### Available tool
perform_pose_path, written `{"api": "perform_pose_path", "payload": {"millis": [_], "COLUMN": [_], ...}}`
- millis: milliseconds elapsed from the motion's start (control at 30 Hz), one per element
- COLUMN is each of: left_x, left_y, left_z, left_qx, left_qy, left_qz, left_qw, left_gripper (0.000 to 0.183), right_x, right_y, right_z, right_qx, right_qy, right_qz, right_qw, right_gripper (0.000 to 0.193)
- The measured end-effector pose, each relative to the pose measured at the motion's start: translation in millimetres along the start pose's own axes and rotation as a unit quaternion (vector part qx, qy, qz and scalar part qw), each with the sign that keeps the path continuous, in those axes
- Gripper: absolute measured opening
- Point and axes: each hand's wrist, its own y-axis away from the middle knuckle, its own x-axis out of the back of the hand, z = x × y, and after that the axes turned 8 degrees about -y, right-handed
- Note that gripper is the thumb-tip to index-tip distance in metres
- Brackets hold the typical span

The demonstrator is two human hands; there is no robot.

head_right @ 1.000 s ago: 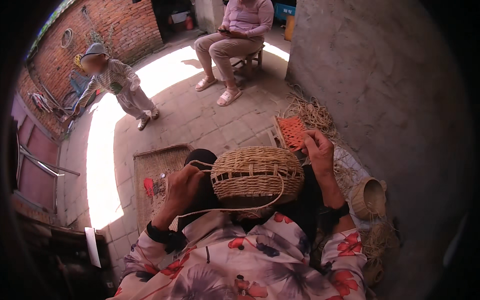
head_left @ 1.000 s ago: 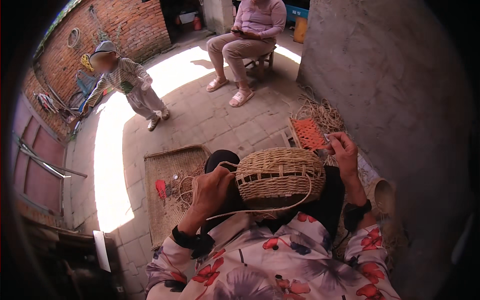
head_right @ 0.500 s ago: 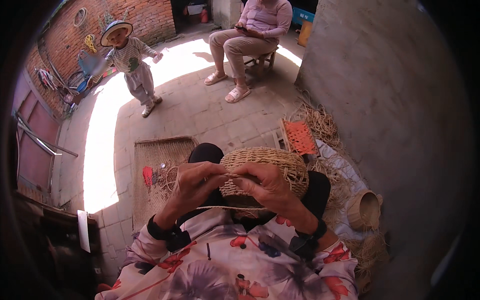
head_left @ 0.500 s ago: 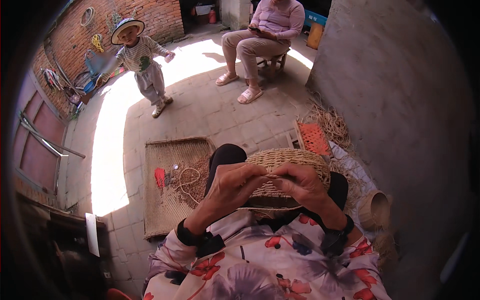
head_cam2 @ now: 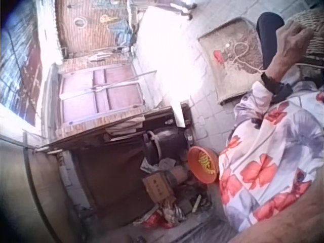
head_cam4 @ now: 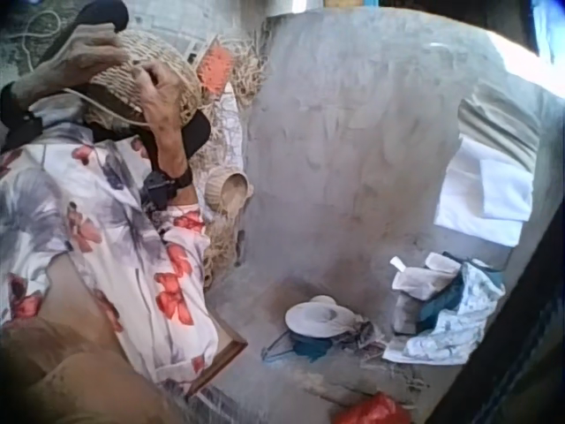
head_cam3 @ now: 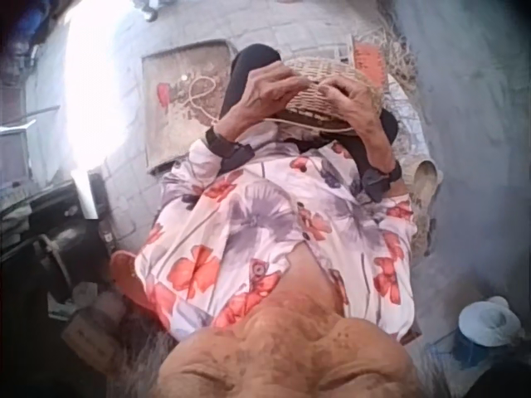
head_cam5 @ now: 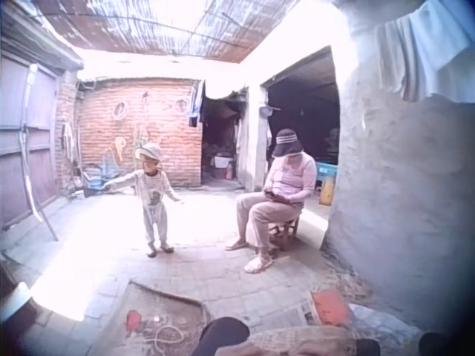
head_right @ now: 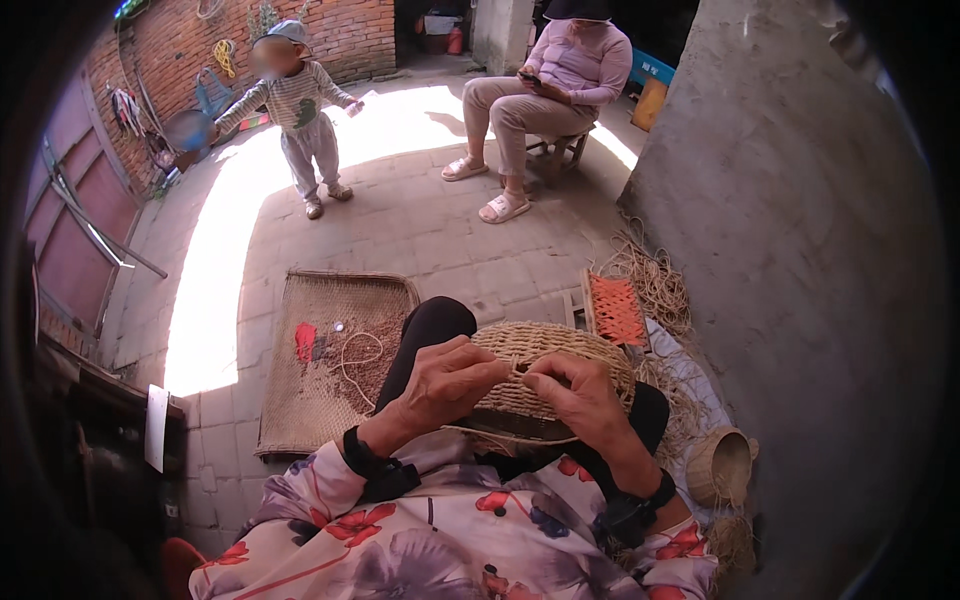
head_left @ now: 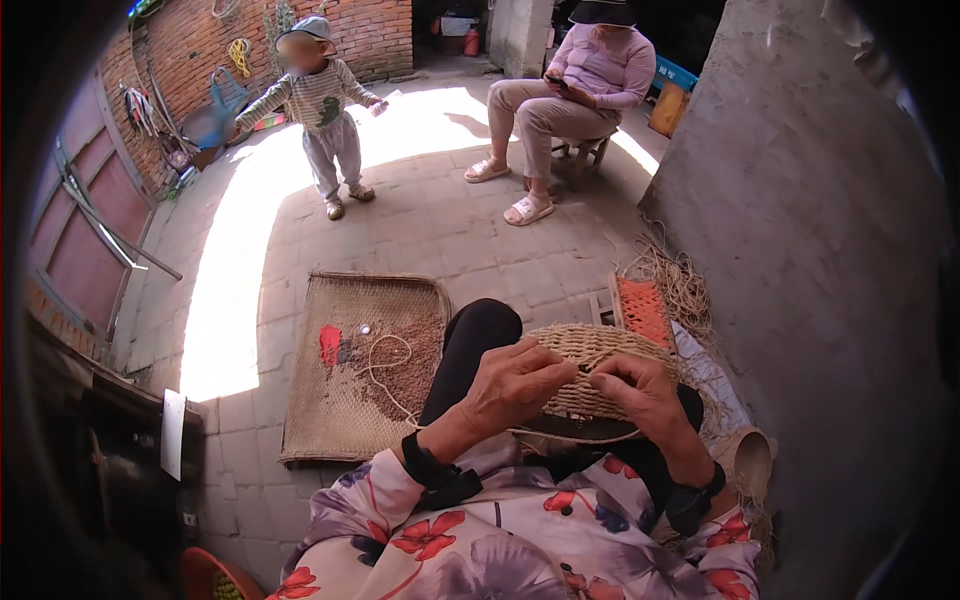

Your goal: The recorder is weaving a basket out of dried straw or plant fiber.

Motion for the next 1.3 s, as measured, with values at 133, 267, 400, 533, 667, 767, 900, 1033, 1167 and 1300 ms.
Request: {"api": "perform_pose_path", "payload": {"millis": [133,267,400,533,667,767,900,1033,1167,1300], "left_x": [-6,-19,-29,-37,-41,-40,-39,-41,-43,-44], "left_y": [8,23,25,24,23,29,32,33,39,43], "left_z": [4,-5,4,9,12,11,11,11,10,12], "left_qx": [0.179,0.166,0.176,0.179,0.192,0.196,0.212,0.193,0.186,0.188], "left_qy": [0.022,-0.005,-0.011,-0.011,0.006,0.01,-0.04,-0.059,-0.038,0.004], "left_qz": [-0.056,-0.065,-0.084,-0.075,-0.052,-0.034,-0.044,-0.089,-0.091,-0.066], "left_qw": [0.982,0.984,0.981,0.981,0.98,0.98,0.976,0.975,0.978,0.98], "left_gripper": [0.016,0.012,0.013,0.015,0.018,0.017,0.013,0.017,0.022,0.019], "right_x": [-4,-16,-25,-33,-34,-38,-45,-54,-56,-41], "right_y": [-2,-7,-9,-11,-6,-4,-6,-10,-12,-15], "right_z": [0,1,4,14,7,3,20,26,23,25], "right_qx": [0.136,0.196,0.177,0.178,0.199,0.244,0.176,0.141,0.106,0.041], "right_qy": [0.231,0.349,0.461,0.465,0.444,0.434,0.446,0.49,0.477,0.311], "right_qz": [0.059,0.07,0.039,0.022,0.049,0.053,0.06,0.078,0.071,0.011], "right_qw": [0.962,0.914,0.869,0.867,0.873,0.865,0.875,0.857,0.87,0.949], "right_gripper": [0.01,0.007,0.008,0.009,0.01,0.011,0.011,0.01,0.016,0.03]}}
